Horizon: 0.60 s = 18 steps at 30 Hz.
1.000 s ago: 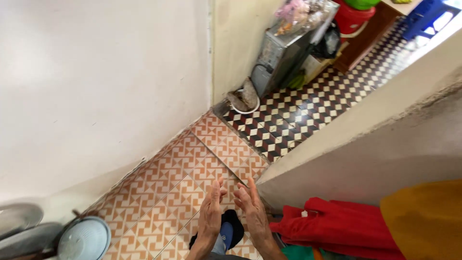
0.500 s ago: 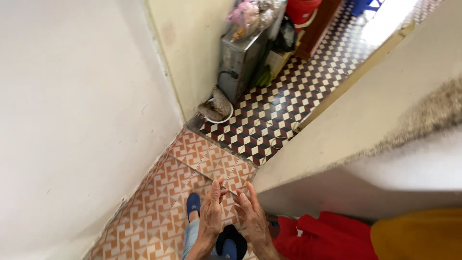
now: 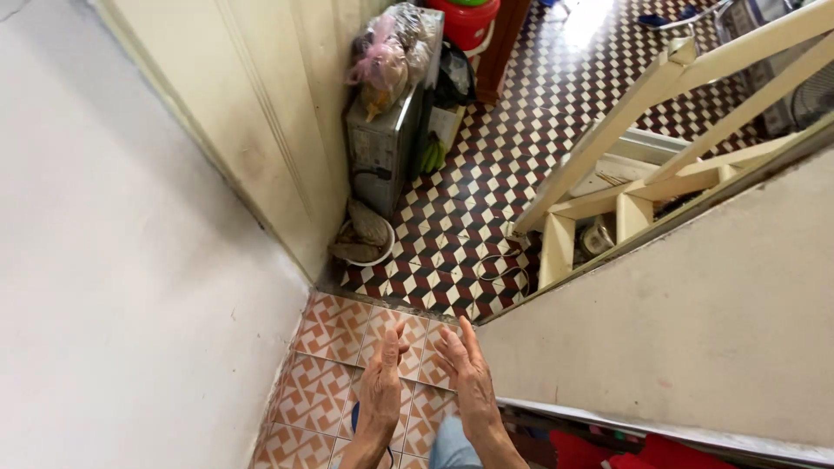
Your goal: Moving multiple toiletry bottles from a dining table to a shelf in the bathroom.
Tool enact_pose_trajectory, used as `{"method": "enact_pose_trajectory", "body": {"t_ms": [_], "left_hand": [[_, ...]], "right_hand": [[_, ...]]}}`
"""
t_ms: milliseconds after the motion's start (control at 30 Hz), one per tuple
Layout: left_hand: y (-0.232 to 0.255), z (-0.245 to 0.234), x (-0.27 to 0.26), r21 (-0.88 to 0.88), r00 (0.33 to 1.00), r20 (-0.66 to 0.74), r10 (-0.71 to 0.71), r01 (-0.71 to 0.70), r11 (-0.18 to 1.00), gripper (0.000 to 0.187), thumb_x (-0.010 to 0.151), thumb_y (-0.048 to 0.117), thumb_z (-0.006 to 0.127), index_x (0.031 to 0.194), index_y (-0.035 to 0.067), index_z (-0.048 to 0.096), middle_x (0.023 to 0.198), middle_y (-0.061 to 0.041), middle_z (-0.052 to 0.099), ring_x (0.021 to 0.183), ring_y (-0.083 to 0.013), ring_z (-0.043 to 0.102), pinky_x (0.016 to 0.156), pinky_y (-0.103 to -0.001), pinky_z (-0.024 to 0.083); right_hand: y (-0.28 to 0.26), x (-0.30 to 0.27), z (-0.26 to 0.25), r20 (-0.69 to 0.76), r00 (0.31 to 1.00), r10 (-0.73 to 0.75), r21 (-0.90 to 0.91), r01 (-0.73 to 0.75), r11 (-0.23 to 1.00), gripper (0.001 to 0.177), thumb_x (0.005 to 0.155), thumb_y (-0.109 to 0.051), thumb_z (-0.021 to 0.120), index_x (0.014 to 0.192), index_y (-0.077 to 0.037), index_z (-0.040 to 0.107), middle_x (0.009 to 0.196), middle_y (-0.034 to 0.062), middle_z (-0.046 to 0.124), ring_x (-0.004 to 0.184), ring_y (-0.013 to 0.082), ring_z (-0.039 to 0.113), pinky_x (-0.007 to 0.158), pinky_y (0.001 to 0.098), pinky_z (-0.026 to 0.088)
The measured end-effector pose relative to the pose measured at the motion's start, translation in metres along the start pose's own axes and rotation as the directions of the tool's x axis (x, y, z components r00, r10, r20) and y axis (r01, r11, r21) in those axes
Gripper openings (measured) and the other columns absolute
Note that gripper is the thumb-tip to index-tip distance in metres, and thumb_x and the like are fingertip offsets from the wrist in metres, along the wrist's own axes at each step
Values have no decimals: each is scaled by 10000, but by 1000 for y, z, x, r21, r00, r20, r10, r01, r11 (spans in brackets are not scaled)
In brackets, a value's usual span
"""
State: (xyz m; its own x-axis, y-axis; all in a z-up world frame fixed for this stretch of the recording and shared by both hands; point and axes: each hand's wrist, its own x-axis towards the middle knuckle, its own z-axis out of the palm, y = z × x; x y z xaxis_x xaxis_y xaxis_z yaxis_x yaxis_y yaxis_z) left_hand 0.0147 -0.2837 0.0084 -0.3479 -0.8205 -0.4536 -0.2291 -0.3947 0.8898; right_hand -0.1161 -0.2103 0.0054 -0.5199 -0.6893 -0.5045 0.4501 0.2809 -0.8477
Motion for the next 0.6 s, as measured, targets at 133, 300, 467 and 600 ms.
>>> {"method": "enact_pose_trajectory", "body": {"t_ms": [133,300,467,600], "left_hand": [[18,-7,34,-58,996,83,38,-33,998,798,965,662,274,1498,124,526,1290,-196,705,1263,-270,640,1088,-382,437],[52,-1,77,32,988,150,-30,26,999,805,945,673,235,1508,171,516,1461,-156,589,1402,-261,509,1134,-372,370],[57,21,156,33,981,178,82,-90,995,813,969,668,273,1467,91,555,1458,-174,625,1389,-284,573,1141,-361,398],[95,47,215,102,972,223,73,-98,990,815,958,665,249,1508,132,525,1493,-153,575,1428,-264,507,1165,-341,352]], "right_hand": [[-16,23,22,-51,999,-18,-15,18,1000,800,953,-453,510,1614,-123,204,1533,187,514,1388,294,546,1135,401,453],[-27,63,24,-145,989,-6,16,8,1000,791,961,-435,507,1618,-145,176,1549,174,485,1403,276,525,1164,381,415],[-58,112,23,-219,974,-67,48,79,996,781,967,-453,483,1618,-134,194,1607,151,416,1452,280,463,1181,387,378],[-94,169,18,-340,930,-138,-23,138,990,796,963,-476,472,1628,-146,186,1706,69,216,1532,233,277,1221,376,261]]}}
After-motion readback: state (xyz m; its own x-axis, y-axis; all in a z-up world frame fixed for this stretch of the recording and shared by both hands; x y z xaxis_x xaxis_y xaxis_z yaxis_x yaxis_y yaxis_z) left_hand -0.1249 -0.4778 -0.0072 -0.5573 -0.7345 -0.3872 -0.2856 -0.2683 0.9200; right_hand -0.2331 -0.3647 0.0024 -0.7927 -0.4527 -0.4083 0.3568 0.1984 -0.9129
